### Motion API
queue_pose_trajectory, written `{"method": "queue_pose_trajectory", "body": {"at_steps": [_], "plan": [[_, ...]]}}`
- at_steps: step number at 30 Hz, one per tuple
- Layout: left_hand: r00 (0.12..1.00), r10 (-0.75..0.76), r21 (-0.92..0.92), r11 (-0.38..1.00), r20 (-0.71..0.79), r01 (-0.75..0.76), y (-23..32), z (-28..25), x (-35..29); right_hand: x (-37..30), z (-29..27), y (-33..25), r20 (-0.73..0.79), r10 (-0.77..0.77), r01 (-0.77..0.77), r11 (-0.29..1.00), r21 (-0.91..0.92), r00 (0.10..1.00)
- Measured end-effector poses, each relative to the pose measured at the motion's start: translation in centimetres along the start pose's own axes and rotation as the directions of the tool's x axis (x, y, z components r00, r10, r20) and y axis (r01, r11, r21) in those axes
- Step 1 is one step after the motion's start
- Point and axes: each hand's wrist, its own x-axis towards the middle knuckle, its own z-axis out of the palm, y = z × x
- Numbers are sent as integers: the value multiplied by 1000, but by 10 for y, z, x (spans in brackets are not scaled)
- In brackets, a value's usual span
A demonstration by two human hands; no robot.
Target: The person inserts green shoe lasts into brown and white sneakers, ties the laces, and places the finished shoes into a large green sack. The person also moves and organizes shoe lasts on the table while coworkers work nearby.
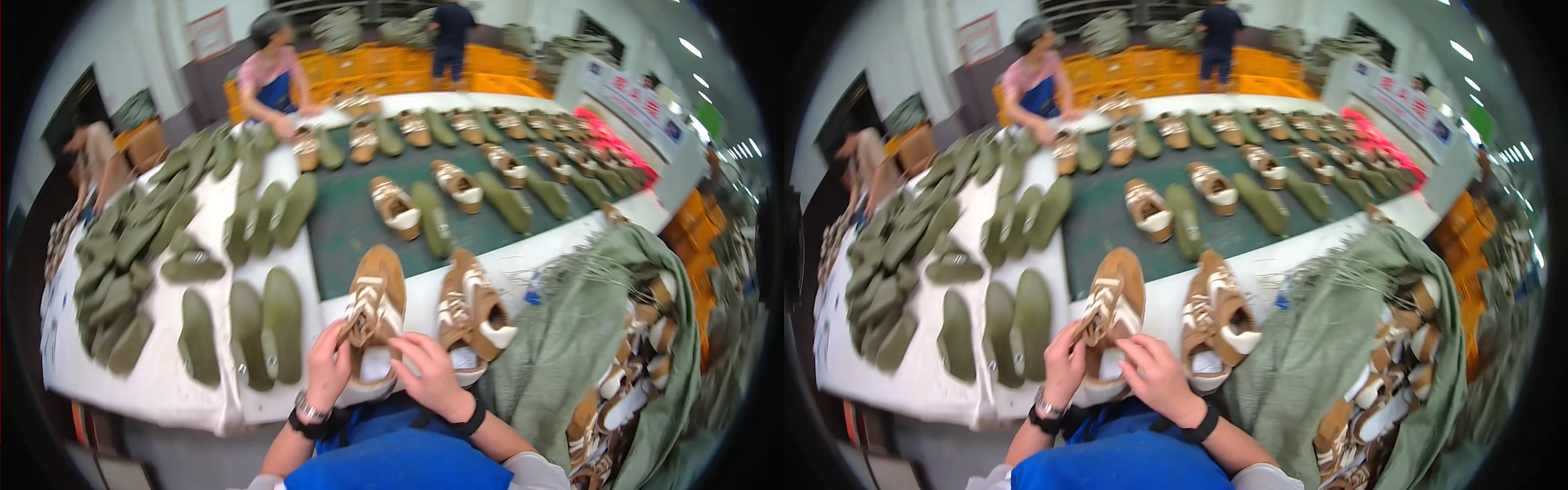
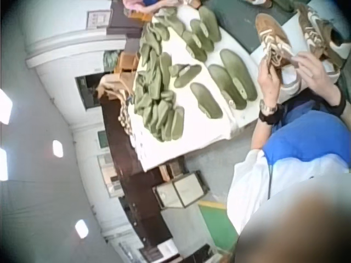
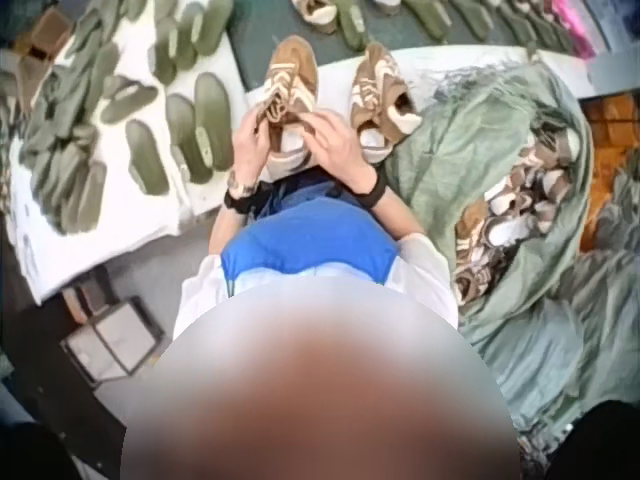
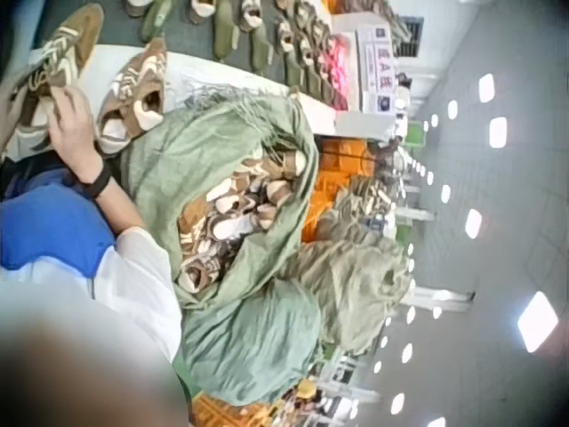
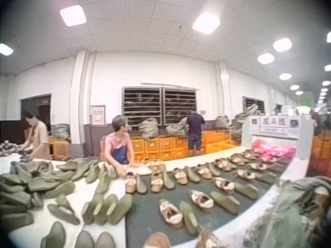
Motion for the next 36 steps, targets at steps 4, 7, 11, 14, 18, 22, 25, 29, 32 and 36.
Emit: {"method": "queue_pose_trajectory", "body": {"at_steps": [4, 7, 11, 14, 18, 22, 25, 29, 32, 36], "plan": [[997, -73, 30, 997, -21, 74, -25, 10, -1, -16, 13, 2, 318, 42, -80, 991, 106, 947], [983, -82, 106, 992, 162, 65, -31, 6, -10, -25, 33, 19, 537, 7, -2, 1000, -11, 844], [996, 91, 384, 919, 20, -92, -40, -35, -15, -33, 46, 41, 612, 56, -56, 998, -19, 789], [987, 113, 599, 801, -118, -20, -56, -77, -14, -37, 48, 45, 605, 37, -59, 998, 17, 796], [961, -245, 336, 901, -128, 275, -78, -94, -27, -36, 46, 47, 531, 4, -83, 989, 125, 848], [833, -543, 14, 837, -108, 548, -88, -80, -41, -37, 42, 51, 566, 20, -97, 990, 106, 824], [904, -413, 156, 891, -112, 427, -88, -70, -44, -38, 41, 52, 581, 33, -107, 990, 94, 813], [861, -500, 35, 862, -90, 505, -89, -70, -36, -37, 43, 50, 590, 23, -67, 996, 52, 807], [900, -422, 11, 905, -112, 425, -90, -70, -28, -36, 44, 50, 597, 15, -49, 998, 40, 802], [840, -522, -9, 850, -148, 527, -93, -66, -23, -41, 47, 53, 575, -2, -16, 1000, 26, 818]]}}
